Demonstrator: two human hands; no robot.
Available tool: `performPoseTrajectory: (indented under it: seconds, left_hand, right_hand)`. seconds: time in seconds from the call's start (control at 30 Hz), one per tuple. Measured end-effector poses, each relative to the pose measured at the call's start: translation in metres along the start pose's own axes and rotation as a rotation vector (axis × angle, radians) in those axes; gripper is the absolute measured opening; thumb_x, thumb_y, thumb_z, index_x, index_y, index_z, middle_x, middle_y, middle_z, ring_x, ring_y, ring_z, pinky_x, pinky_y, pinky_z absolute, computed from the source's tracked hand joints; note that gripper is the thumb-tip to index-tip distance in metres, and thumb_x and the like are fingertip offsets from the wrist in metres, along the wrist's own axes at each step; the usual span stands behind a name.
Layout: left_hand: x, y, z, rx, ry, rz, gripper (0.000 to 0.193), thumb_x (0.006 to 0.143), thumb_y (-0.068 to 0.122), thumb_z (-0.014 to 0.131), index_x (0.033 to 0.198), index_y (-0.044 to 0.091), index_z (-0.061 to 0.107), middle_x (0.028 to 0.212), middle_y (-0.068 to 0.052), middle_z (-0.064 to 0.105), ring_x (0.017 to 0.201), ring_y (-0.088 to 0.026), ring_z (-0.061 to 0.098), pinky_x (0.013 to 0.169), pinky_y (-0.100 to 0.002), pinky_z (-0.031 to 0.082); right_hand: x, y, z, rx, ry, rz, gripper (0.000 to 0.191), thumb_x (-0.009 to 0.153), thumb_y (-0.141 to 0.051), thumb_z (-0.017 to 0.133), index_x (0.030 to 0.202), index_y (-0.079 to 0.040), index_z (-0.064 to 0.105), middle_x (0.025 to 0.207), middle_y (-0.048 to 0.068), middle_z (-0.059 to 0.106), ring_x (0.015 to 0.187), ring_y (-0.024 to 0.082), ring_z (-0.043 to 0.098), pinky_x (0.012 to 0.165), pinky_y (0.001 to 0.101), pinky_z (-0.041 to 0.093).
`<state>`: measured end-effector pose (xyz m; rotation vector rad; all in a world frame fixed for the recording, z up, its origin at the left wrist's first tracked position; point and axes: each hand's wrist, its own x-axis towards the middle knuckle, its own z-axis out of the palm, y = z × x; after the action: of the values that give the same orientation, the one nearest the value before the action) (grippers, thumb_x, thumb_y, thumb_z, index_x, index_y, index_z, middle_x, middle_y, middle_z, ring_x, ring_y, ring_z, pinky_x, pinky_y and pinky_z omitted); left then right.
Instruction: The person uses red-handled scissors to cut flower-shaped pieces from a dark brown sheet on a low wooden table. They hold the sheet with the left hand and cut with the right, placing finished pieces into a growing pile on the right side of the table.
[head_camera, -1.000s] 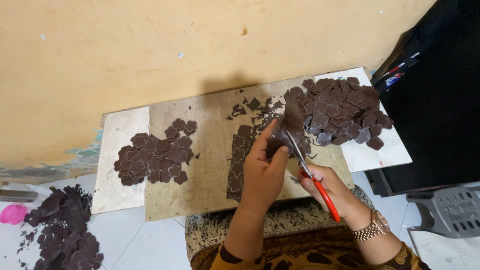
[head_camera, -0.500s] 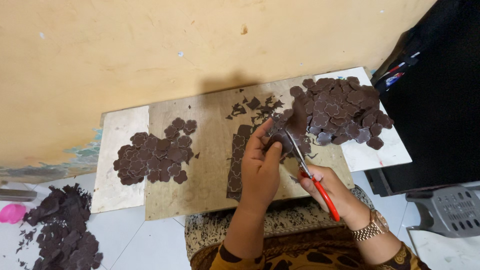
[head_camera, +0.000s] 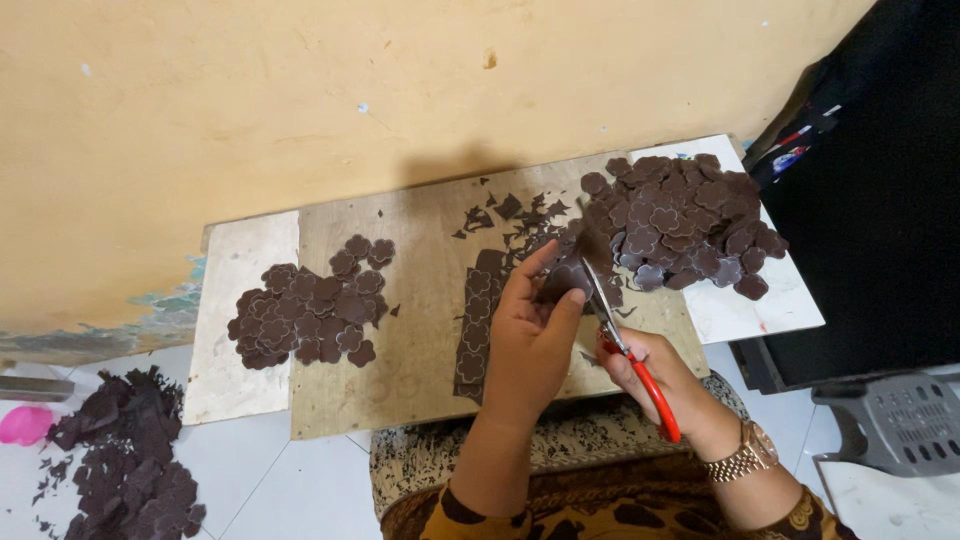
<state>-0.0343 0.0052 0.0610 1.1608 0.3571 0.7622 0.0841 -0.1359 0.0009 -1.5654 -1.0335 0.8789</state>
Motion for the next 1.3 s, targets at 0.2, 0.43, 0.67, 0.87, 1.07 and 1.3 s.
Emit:
performPoseTrajectory:
  seconds: [0.2,0.43,0.67,0.87,1.07,1.3]
  left_hand:
    - [-0.004,-0.001,0.002,0.004,-0.023,-0.035,0.051,0.097,0.002,0.064,0.146,-0.003,0.051,0.107,-0.005,0.067,0.094,-0.008,0.062,0.086,-0.023,0.053]
    - [-0.001,-0.009,0.005,-0.018,0.039,-0.008,0.036,0.093,0.002,0.068,0.126,-0.001,0.056,0.101,-0.003,0.067,0.086,-0.007,0.063,0.077,-0.023,0.054]
    - [0.0,-0.009,0.0,0.09,0.106,-0.035,0.015,0.096,0.011,0.072,0.105,0.001,0.065,0.094,-0.002,0.069,0.085,-0.007,0.064,0.077,-0.023,0.054]
    - [-0.001,-0.008,0.002,0.006,0.011,0.041,0.017,0.1,0.011,0.07,0.113,0.003,0.065,0.101,-0.001,0.068,0.092,-0.007,0.062,0.084,-0.023,0.052]
    - [0.002,-0.014,0.003,-0.063,0.043,-0.002,0.021,0.096,0.01,0.07,0.115,0.002,0.062,0.101,-0.002,0.069,0.093,-0.008,0.065,0.084,-0.023,0.054]
    - [0.0,-0.016,0.004,0.005,0.074,0.036,0.018,0.098,0.009,0.071,0.112,0.0,0.063,0.1,-0.003,0.069,0.091,-0.008,0.065,0.083,-0.024,0.054]
  right_hand:
    - [-0.001,-0.011,0.0,0.071,-0.062,-0.122,0.061,0.097,-0.068,0.046,0.09,-0.007,0.053,0.078,-0.002,0.048,0.07,0.012,0.045,0.061,0.0273,0.042]
    - [0.001,-0.01,0.0,0.059,-0.053,-0.126,0.065,0.096,-0.072,0.044,0.092,-0.008,0.054,0.08,0.0,0.047,0.072,0.013,0.045,0.063,0.0282,0.042]
    - [0.002,-0.011,-0.003,-0.042,-0.062,-0.176,0.065,0.098,-0.072,0.044,0.09,-0.008,0.052,0.081,0.0,0.05,0.076,0.013,0.047,0.068,0.0281,0.044]
    - [0.003,-0.019,-0.003,0.021,-0.087,-0.112,0.063,0.096,-0.07,0.044,0.092,-0.008,0.052,0.08,0.0,0.047,0.073,0.013,0.044,0.064,0.029,0.043]
    - [0.001,-0.017,-0.006,-0.009,-0.078,-0.127,0.062,0.097,-0.07,0.044,0.089,-0.008,0.051,0.08,0.0,0.046,0.075,0.014,0.045,0.066,0.0297,0.043]
    - [0.003,-0.019,-0.006,-0.052,-0.048,-0.158,0.063,0.097,-0.071,0.044,0.086,-0.009,0.049,0.079,-0.001,0.047,0.075,0.014,0.045,0.067,0.0294,0.043]
